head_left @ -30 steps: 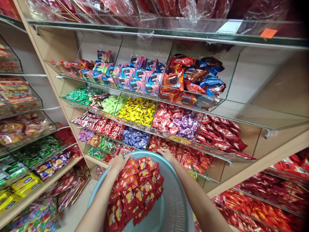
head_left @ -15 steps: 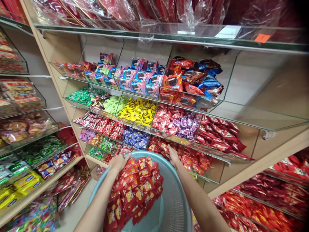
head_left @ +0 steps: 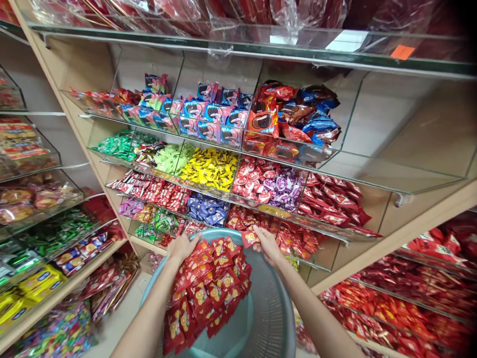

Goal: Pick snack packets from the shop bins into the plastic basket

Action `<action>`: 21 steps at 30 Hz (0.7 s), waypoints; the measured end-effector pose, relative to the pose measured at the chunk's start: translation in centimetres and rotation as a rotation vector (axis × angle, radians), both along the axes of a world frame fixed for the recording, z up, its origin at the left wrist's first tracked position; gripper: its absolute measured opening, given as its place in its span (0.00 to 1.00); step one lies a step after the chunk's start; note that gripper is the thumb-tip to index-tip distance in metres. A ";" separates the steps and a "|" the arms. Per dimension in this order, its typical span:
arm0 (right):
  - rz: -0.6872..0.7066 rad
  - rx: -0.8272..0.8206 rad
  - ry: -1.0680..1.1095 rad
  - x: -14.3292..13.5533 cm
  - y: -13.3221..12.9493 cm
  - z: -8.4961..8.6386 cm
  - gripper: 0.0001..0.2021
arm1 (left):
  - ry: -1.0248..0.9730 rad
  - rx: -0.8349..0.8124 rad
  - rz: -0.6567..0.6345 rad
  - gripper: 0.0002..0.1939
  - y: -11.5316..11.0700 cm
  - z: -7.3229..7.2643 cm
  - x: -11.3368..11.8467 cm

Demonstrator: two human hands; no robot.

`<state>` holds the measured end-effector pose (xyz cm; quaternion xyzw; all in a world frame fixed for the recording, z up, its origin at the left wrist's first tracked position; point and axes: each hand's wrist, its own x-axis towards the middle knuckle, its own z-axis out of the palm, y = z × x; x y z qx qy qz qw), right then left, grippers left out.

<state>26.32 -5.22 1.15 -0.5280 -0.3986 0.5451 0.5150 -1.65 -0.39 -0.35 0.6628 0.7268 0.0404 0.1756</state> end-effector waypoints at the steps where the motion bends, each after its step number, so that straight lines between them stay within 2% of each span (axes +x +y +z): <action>1: 0.024 0.013 -0.037 -0.2 -0.5 0.2 0.17 | -0.002 -0.004 0.002 0.41 0.0 0.0 0.0; 8: 0.098 -0.021 -0.199 0.7 -3.2 2.5 0.17 | -0.023 -0.021 -0.018 0.40 -0.5 0.1 0.4; 13: 0.256 -0.070 -0.392 3.1 -3.6 3.8 0.17 | -0.020 0.000 -0.023 0.40 -0.6 0.3 1.0; 17: 0.391 -0.020 -0.699 4.1 -2.7 3.9 0.15 | 0.013 0.008 0.002 0.40 -0.7 0.6 1.7; 21: 0.417 0.044 -1.123 3.8 -1.4 3.3 0.08 | 0.013 -0.010 0.001 0.39 -1.1 1.0 2.5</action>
